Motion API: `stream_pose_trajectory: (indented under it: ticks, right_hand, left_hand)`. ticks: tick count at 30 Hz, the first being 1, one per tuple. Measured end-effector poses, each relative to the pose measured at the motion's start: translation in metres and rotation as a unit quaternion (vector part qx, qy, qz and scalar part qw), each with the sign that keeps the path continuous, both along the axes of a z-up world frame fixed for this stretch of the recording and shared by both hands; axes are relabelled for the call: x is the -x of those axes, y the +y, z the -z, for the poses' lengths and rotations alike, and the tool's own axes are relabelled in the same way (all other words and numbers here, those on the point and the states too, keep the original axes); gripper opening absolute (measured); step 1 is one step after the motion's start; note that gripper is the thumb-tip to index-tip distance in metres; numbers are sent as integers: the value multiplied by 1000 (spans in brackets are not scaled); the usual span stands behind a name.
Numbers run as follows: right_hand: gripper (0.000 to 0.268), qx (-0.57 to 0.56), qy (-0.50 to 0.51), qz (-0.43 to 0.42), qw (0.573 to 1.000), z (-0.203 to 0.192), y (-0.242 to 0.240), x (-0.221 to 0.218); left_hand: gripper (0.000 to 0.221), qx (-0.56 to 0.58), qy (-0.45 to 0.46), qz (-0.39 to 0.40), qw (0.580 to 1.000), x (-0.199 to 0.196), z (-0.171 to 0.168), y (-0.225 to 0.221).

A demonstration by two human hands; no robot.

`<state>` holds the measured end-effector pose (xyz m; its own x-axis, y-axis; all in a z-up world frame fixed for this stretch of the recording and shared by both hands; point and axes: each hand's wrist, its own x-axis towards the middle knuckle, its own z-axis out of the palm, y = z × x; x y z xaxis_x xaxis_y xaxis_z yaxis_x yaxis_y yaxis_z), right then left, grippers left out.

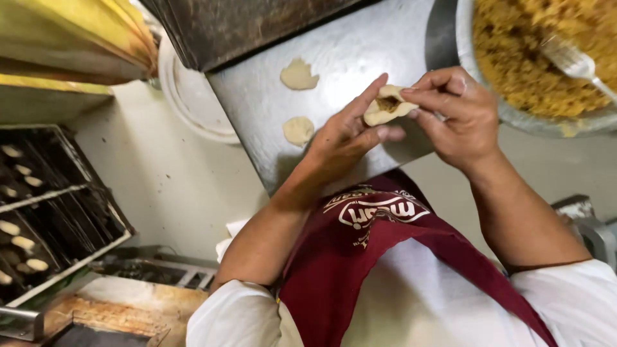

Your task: Flattening dough, adding filling, sealing the buns, and placing them on a baking tray

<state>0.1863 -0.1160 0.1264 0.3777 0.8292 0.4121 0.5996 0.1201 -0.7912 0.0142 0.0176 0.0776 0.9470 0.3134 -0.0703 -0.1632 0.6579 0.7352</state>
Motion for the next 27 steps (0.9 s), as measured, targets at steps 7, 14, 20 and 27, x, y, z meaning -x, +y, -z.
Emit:
stream_pose_trajectory:
  ticks: [7,14,20,27]
  right_hand:
    - [19,65,127,-9,990,72,-1,15]
    - [38,154,-86,-39,984,71,-3,15]
    - [73,137,-176,-70,972,109,-2,8]
    - [73,89,-224,-112,964,114,7,-1]
  left_hand:
    - [37,-297,225,-156,915,3,17,11]
    - [4,-568,200,-158,782,-22,57,-5]
    - [30,-554,205,-154,792,-11,5,-8]
    - [22,-657,229,-218,684,-10,32,-29]
